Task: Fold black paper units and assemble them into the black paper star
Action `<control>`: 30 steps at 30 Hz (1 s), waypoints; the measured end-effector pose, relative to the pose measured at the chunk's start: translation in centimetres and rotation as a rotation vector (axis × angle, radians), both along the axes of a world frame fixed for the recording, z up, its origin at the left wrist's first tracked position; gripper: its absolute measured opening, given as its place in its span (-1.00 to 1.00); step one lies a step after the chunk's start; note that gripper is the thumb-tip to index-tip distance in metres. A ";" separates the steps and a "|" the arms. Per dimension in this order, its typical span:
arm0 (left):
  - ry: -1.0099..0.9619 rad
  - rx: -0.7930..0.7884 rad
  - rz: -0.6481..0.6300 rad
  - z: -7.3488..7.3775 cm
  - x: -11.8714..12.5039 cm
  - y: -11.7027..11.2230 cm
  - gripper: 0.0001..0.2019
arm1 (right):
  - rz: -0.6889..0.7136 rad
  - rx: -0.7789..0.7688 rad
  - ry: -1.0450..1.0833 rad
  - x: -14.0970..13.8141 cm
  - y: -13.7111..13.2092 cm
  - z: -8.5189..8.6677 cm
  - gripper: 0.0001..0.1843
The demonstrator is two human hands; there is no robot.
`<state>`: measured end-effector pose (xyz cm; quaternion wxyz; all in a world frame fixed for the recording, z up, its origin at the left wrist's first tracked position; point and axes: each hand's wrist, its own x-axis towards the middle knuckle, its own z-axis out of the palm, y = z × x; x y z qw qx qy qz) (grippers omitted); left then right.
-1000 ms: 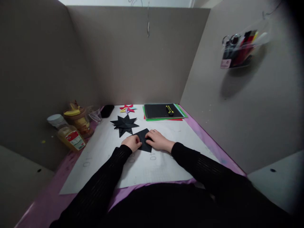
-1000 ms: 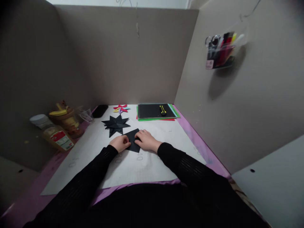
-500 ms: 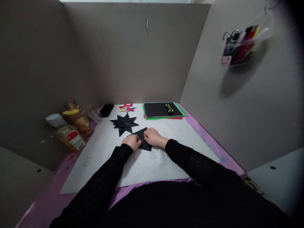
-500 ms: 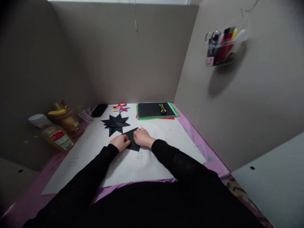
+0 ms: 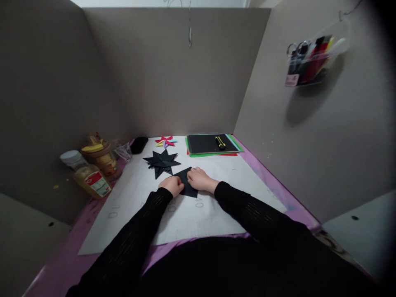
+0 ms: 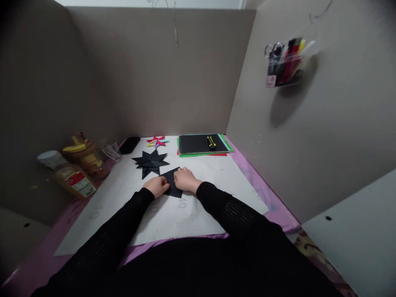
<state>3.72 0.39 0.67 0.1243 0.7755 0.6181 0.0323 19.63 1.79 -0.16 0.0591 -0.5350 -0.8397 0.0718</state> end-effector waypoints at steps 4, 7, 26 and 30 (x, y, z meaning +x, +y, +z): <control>-0.003 0.012 0.014 -0.1 0.0 0.0 -0.79 | -0.007 0.001 0.006 0.0 -0.1 0.0 -0.79; -0.004 0.022 0.007 -0.1 0.0 -0.1 -0.80 | -0.012 0.008 0.015 -0.1 -0.1 -0.1 -0.79; -0.050 0.165 -0.488 0.1 -0.6 -0.8 -0.65 | 0.014 0.050 0.310 1.7 0.4 -0.6 -0.81; -0.015 0.148 -0.493 0.2 -1.0 -1.0 -0.67 | 0.258 0.200 0.441 2.9 -2.0 -0.3 -0.77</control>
